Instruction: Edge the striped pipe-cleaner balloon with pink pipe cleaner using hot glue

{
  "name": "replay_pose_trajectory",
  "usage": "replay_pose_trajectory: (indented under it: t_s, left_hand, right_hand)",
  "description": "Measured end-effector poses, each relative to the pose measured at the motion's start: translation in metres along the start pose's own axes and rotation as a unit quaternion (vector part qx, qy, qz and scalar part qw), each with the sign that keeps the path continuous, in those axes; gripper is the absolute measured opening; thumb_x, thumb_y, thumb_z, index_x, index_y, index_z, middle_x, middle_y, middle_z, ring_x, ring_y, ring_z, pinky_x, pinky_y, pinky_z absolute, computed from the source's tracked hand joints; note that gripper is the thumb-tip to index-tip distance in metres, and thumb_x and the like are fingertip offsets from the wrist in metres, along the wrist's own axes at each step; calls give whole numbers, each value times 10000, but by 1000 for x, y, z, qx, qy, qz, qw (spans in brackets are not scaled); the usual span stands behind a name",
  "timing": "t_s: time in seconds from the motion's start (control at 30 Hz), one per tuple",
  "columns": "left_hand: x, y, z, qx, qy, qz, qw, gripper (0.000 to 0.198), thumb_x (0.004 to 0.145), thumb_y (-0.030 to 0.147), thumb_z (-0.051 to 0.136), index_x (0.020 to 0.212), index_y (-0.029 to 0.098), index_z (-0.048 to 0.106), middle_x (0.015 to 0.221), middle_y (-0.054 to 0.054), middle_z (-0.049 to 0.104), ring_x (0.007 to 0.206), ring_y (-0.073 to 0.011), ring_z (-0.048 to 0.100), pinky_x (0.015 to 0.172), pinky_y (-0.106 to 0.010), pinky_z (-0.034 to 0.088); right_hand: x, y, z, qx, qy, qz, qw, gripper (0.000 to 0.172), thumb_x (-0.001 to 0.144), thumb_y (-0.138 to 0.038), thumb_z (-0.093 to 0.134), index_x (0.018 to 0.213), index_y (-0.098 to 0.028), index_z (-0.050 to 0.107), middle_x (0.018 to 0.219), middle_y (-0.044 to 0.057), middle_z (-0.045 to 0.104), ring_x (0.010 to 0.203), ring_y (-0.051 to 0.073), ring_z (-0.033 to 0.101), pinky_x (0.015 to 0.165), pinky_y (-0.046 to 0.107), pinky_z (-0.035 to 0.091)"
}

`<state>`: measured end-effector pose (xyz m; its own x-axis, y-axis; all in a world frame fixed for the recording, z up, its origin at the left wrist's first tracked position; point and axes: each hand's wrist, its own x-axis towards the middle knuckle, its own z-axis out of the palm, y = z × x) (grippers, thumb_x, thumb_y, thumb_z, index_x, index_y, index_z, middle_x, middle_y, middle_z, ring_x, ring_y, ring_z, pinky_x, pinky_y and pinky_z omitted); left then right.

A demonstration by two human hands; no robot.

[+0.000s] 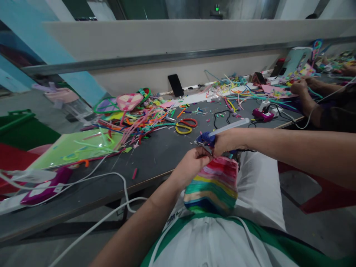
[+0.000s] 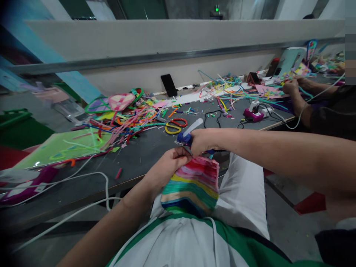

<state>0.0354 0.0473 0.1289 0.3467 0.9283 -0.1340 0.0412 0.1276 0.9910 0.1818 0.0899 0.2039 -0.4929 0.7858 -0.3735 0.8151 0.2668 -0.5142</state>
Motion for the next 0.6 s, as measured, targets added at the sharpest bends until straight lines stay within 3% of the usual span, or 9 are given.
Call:
replay_pose_trajectory:
  t_s: [0.1, 0.27, 0.4, 0.5, 0.6]
  left_hand:
    - [0, -2, -3, -13, -24, 0, 1000, 206, 652, 249, 670, 824, 140, 637, 759, -23, 662, 721, -165, 596, 696, -279, 461]
    - [-12, -22, -20, -4, -58, -35, 998, 422, 675, 359, 726, 1006, 138, 587, 969, -78, 663, 855, -198, 620, 739, -302, 478]
    - [-21, -39, -42, -6, -88, -70, 994, 368, 696, 419, 711, 892, 131, 595, 817, -46, 658, 723, -160, 614, 641, -256, 471]
    - [-13, -30, -68, 17, -68, -99, 993, 363, 673, 453, 723, 787, 130, 601, 643, -6, 616, 550, -112, 555, 524, -210, 419]
    - [7, -3, -105, 67, -79, -117, 988, 374, 629, 440, 755, 787, 120, 645, 660, -40, 650, 544, -126, 565, 525, -224, 433]
  right_hand:
    - [1, 0, 2, -60, -21, 31, 997, 56, 561, -131, 572, 559, -170, 532, 522, -17, 477, 506, 117, 437, 469, 256, 317]
    - [6, 11, 1, -70, -40, 27, 996, 73, 572, -135, 573, 558, -176, 515, 517, -24, 476, 485, 111, 429, 450, 255, 305]
    - [22, 21, 5, 23, -18, 22, 999, 126, 550, -95, 598, 565, -172, 498, 514, -37, 463, 488, 104, 426, 449, 246, 316]
    - [45, 21, 8, 113, -4, 30, 993, 168, 513, -86, 638, 564, -165, 499, 504, -41, 475, 478, 101, 437, 447, 240, 321]
    - [71, 16, -1, 146, 18, 20, 989, 174, 527, -107, 663, 576, -161, 504, 511, -34, 499, 489, 103, 463, 461, 236, 338]
